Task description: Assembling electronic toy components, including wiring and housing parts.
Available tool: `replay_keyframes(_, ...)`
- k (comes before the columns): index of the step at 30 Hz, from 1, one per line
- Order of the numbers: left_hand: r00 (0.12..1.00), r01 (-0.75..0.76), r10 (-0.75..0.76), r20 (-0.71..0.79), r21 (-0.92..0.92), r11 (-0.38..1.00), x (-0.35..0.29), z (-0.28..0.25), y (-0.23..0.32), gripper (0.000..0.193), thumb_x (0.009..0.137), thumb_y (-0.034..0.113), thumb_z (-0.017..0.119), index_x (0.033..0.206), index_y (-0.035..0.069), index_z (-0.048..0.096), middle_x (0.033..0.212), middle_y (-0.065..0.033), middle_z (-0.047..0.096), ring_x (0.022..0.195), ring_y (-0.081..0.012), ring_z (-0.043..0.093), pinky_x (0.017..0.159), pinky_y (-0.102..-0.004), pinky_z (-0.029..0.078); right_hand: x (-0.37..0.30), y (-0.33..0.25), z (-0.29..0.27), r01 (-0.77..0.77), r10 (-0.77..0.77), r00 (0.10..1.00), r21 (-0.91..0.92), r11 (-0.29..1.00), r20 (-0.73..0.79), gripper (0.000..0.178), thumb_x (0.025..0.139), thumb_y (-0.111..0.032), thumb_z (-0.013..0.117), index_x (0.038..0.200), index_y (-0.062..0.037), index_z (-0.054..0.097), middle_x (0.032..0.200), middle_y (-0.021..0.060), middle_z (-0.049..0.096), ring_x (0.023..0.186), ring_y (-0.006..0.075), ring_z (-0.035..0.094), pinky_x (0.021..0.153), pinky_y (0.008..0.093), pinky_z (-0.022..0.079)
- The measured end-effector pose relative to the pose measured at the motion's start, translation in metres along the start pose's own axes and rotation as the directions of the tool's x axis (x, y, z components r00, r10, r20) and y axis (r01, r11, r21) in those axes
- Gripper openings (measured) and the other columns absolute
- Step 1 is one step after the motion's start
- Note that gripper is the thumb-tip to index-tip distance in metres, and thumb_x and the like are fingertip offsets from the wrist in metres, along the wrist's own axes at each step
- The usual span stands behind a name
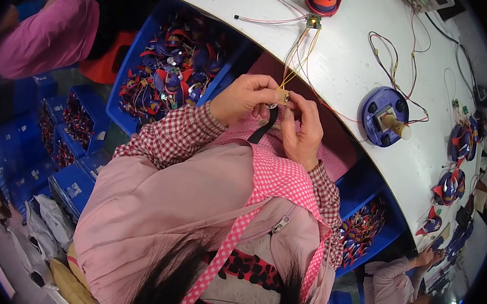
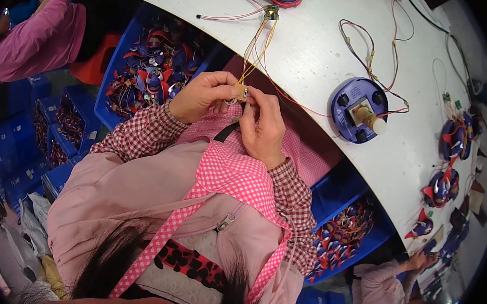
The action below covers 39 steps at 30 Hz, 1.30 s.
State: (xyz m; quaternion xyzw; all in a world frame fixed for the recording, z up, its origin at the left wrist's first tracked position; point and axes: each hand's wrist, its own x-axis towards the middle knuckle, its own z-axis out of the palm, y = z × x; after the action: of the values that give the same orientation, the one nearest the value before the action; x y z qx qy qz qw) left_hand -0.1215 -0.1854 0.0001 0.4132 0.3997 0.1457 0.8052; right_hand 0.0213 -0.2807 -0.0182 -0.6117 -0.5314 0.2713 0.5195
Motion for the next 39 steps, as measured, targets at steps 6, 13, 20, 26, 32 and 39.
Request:
replay_keyframes(6,0.999,-0.001,0.000,0.033,0.024,1.000,0.001,0.002,0.000,0.012,0.088,0.016,0.060,0.091,0.004,0.061,0.071,0.0032,0.055,0.055,-0.0018,0.047,0.048,-0.0162,0.036,0.000,0.001,-0.001,-0.131,0.132,0.991,0.112,0.985,-0.009,0.024,0.087,-0.003,0.058,0.110,0.0002,0.057,0.088,0.0066,0.057,0.076,0.0115,0.055,0.067,0.0207,0.045)
replay_keyframes(13,0.996,-0.064,0.058,0.072,0.079,0.995,-0.003,0.005,-0.001,0.013,0.088,0.015,0.060,0.092,0.003,0.061,0.068,0.0043,0.053,0.057,-0.0006,0.043,0.049,-0.0159,0.033,0.000,-0.008,-0.011,-0.109,0.119,0.990,-0.124,0.986,0.075,0.026,0.085,-0.007,0.062,0.109,0.0013,0.057,0.085,0.0107,0.060,0.072,0.0172,0.057,0.066,0.0224,0.046)
replay_keyframes(20,0.980,-0.196,0.188,0.072,0.139,0.971,0.007,-0.001,-0.016,0.015,0.088,0.016,0.060,0.090,0.001,0.060,0.075,0.0003,0.060,0.058,-0.0032,0.051,0.051,-0.0172,0.041,0.076,-0.045,-0.032,0.177,-0.210,0.977,-0.408,0.896,-0.036,0.026,0.083,-0.012,0.064,0.104,0.0027,0.058,0.078,0.0157,0.058,0.065,0.0302,0.057,0.060,0.0351,0.047)
replay_keyframes(26,0.981,-0.171,0.156,0.112,0.145,0.975,0.016,0.003,-0.020,0.016,0.088,0.017,0.060,0.091,0.001,0.060,0.073,0.0009,0.059,0.057,-0.0026,0.050,0.049,-0.0174,0.040,0.138,0.001,-0.010,0.004,-0.023,0.999,-0.412,0.911,-0.040,0.031,0.085,-0.029,0.061,0.097,0.0003,0.060,0.075,0.0178,0.060,0.066,0.0388,0.059,0.062,0.0442,0.047)
replay_keyframes(32,0.996,-0.049,0.039,0.079,0.117,0.992,0.015,0.002,-0.021,0.014,0.089,0.016,0.059,0.095,0.003,0.061,0.069,0.0037,0.054,0.055,-0.0017,0.046,0.048,-0.0160,0.036,0.138,0.005,0.000,-0.138,0.151,0.989,-0.394,0.909,0.001,0.031,0.087,-0.034,0.059,0.096,-0.0046,0.062,0.071,0.0154,0.063,0.064,0.0276,0.062,0.059,0.0347,0.047)
replay_keyframes(39,0.996,-0.016,0.008,0.093,0.088,0.996,0.017,0.004,-0.021,0.014,0.089,0.016,0.059,0.095,0.004,0.060,0.067,0.0041,0.052,0.055,-0.0017,0.046,0.048,-0.0158,0.036,0.138,0.002,0.007,-0.149,0.127,0.988,-0.404,0.903,-0.083,0.032,0.088,-0.038,0.056,0.088,-0.0072,0.062,0.068,0.0111,0.063,0.064,0.0298,0.062,0.057,0.0387,0.046)
